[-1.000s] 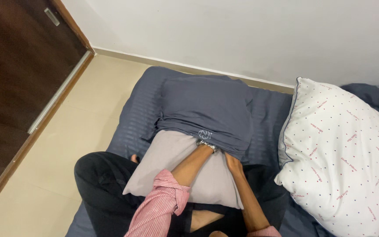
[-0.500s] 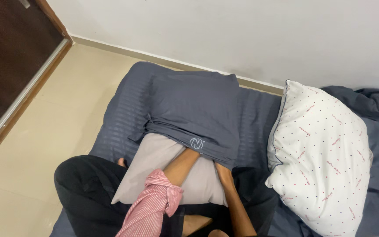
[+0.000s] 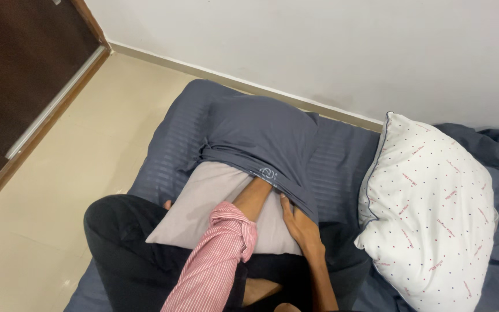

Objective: The person sits on a bed and puts a dark gray pillowcase onto a pillow, smoothing the fabric and adjusting the corners. The person then repeats the process with a second pillow and a white patterned pillowcase.

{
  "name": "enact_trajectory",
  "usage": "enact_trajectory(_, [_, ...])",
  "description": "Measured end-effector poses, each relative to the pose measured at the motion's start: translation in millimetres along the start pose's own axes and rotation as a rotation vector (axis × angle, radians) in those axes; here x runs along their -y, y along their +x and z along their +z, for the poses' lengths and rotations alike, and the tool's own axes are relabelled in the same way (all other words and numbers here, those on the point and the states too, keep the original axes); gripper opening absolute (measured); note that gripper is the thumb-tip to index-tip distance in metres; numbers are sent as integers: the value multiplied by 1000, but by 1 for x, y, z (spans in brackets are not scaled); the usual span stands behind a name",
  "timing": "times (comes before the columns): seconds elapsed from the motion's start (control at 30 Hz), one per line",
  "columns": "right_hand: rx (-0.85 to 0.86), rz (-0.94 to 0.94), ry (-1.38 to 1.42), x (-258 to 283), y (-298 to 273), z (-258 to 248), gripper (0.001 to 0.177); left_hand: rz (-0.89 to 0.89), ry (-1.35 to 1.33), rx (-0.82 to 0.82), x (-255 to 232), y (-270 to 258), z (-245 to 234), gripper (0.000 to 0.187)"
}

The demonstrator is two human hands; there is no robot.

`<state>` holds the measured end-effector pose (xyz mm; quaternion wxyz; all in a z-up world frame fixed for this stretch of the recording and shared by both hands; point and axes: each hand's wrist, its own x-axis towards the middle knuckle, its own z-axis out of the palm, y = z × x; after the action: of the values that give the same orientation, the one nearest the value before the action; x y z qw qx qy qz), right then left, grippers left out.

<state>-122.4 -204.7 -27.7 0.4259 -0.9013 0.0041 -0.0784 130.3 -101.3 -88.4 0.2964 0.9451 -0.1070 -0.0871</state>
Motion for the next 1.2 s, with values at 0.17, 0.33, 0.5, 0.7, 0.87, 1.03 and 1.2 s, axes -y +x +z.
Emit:
enact_trajectory(0.17, [100,34,-36,39,-6,-8,48,260,-64,88,-27,-66,-27,40])
enact_trajectory(0.33, [205,86,-70,51,-16,9,46,547,-62,328,-16,-200,-103,41])
enact_trajectory(0.5, [205,109,-95,58,-18,5,45,734,-141,554,8,-267,-191,42])
enact_trajectory(0.7, [171,117,-102,91,-9,-8,44,496,-642,68,135,-252,-263,34])
enact_trajectory(0.87, [128,65,-155,140,-11,2,42,191,-430,67,163,-257,-256,78])
enact_trajectory(1.03, [254,-118,-186,201,1,56,41,234,-150,-166,159,-239,-234,59])
enact_trajectory(1.2, [201,-366,-365,230,30,88,50,18,-482,-307,163,-232,-224,35])
